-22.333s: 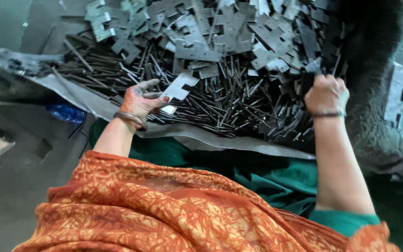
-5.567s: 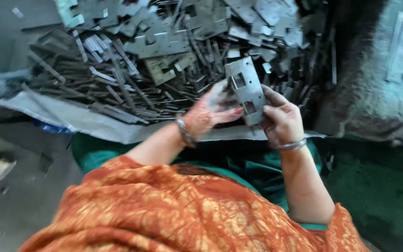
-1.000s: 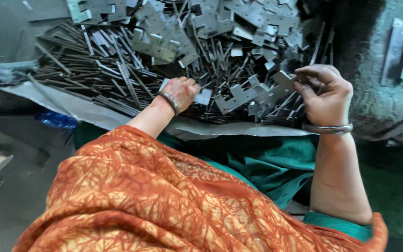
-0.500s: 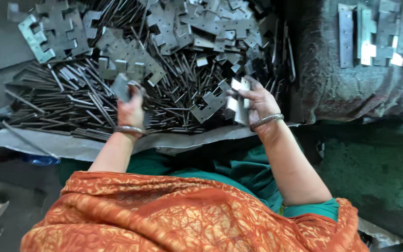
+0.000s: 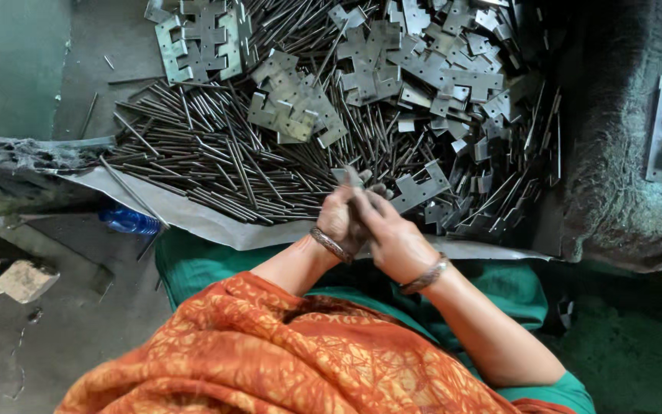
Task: The person sorts through a large pile of metal hinges and wire pins, picking them up by hand and moving them within a workspace on the floor.
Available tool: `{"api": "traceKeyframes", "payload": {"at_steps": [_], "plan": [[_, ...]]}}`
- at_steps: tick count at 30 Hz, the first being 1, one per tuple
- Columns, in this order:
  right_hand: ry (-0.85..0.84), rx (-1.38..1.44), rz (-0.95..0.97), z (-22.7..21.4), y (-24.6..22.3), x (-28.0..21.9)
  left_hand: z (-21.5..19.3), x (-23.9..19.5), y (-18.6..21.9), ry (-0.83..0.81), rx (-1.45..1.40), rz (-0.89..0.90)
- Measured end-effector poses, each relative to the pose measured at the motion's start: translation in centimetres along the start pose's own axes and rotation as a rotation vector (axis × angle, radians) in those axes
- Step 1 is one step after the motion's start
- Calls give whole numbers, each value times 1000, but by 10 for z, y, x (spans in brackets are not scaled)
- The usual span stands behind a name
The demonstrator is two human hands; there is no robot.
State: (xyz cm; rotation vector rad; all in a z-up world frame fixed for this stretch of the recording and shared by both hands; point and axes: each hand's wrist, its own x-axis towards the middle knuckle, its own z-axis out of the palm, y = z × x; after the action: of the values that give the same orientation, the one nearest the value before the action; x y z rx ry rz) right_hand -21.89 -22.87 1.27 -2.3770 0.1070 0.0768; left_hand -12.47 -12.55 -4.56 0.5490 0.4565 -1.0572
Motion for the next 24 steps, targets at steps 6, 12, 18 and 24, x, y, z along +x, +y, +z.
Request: {"api": "traceKeyframes", "payload": {"at_steps": [6, 12, 18, 24], "plan": [[299, 1339, 319, -44, 51, -27, 13, 16, 58, -416, 1291, 356], [394, 1666, 261, -77, 78, -73, -47, 79, 150, 356, 2350, 1307], [911, 660, 173, -129, 119, -80, -51, 88, 136, 383, 2636, 1326], [969, -297, 220, -180, 176, -70, -53, 61, 134, 12, 2222, 1126]]}}
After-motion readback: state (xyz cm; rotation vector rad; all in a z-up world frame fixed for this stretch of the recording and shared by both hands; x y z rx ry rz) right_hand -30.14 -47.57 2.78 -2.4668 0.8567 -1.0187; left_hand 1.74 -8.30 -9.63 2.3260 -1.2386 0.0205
